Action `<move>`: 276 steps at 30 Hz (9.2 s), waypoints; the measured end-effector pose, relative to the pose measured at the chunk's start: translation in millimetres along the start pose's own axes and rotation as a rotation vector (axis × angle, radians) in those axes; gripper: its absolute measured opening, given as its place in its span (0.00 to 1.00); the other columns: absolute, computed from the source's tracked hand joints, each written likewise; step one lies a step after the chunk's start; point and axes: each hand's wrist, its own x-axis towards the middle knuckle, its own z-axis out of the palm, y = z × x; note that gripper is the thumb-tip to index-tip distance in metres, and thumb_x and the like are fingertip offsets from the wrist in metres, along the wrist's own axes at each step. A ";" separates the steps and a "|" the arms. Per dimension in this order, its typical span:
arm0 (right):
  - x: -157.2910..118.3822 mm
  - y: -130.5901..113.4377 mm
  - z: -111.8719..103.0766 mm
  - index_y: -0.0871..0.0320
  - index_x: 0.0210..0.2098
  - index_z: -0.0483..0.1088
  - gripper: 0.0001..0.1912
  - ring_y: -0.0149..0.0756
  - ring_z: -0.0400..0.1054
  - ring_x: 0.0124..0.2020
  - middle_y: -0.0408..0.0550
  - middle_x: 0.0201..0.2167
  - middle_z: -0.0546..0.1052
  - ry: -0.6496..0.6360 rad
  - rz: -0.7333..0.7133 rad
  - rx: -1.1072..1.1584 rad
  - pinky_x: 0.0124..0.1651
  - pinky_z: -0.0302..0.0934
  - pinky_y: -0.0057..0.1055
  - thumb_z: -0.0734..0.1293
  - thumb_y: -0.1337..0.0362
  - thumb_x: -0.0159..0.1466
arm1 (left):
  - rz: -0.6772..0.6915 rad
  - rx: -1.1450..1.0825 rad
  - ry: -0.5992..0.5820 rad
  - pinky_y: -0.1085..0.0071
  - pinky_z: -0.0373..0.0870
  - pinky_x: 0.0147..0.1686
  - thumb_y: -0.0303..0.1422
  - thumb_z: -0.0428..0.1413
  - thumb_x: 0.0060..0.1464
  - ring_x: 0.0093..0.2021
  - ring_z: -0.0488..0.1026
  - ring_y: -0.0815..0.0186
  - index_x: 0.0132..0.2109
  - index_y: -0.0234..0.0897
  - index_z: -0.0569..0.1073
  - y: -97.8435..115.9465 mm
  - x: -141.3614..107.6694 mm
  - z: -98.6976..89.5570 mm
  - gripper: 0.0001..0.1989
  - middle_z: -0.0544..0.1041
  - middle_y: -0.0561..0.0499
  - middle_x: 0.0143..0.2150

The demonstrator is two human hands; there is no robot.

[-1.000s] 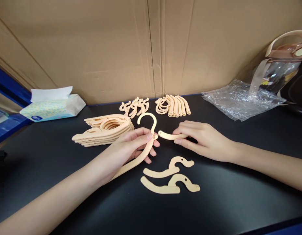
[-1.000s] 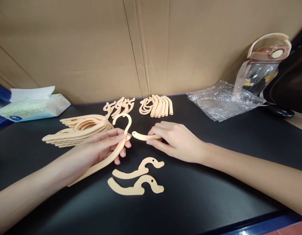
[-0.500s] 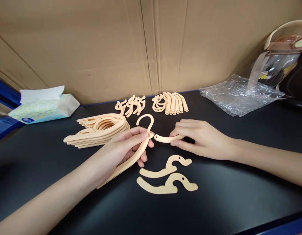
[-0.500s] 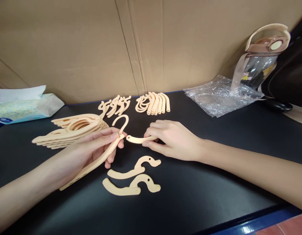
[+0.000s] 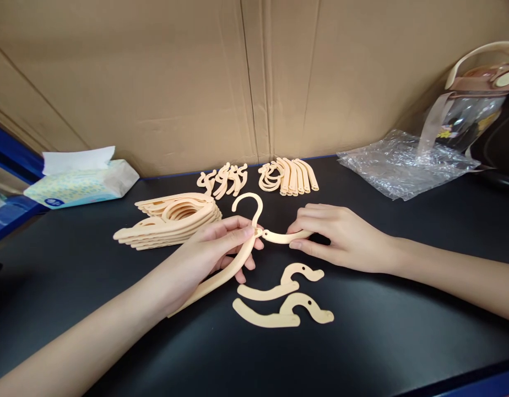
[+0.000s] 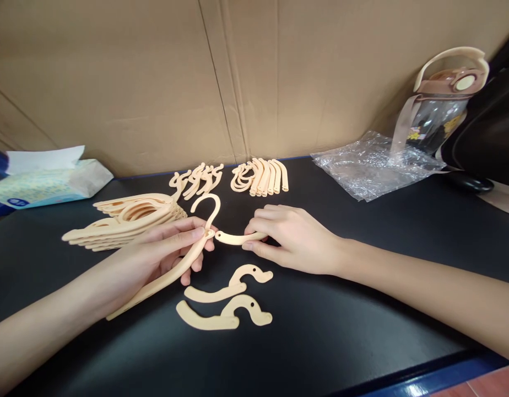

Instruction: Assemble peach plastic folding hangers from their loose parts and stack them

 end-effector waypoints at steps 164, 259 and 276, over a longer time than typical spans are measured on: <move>-0.9 -2.6 0.5 0.55 0.41 0.74 0.09 0.30 0.63 0.34 0.42 0.32 0.73 0.054 -0.044 -0.069 0.43 0.52 0.31 0.63 0.60 0.67 | 0.021 0.187 -0.095 0.75 0.71 0.29 0.44 0.58 0.55 0.33 0.69 0.68 0.43 0.39 0.76 3.6 -5.4 0.2 0.14 0.70 0.53 0.35; -1.6 -0.6 -0.1 0.54 0.41 0.75 0.08 0.31 0.65 0.36 0.42 0.33 0.73 0.092 -0.033 -0.047 0.45 0.51 0.33 0.65 0.60 0.66 | -0.001 0.093 -0.142 0.76 0.72 0.29 0.41 0.59 0.55 0.33 0.70 0.69 0.41 0.40 0.76 4.7 -1.9 -5.4 0.11 0.71 0.54 0.31; -0.9 -2.9 -0.4 0.54 0.42 0.74 0.09 0.32 0.66 0.37 0.43 0.34 0.74 0.089 -0.045 -0.052 0.46 0.51 0.34 0.64 0.60 0.66 | -0.008 0.107 -0.147 0.76 0.71 0.30 0.41 0.58 0.55 0.33 0.71 0.69 0.42 0.40 0.76 5.1 -2.8 -4.5 0.11 0.71 0.54 0.32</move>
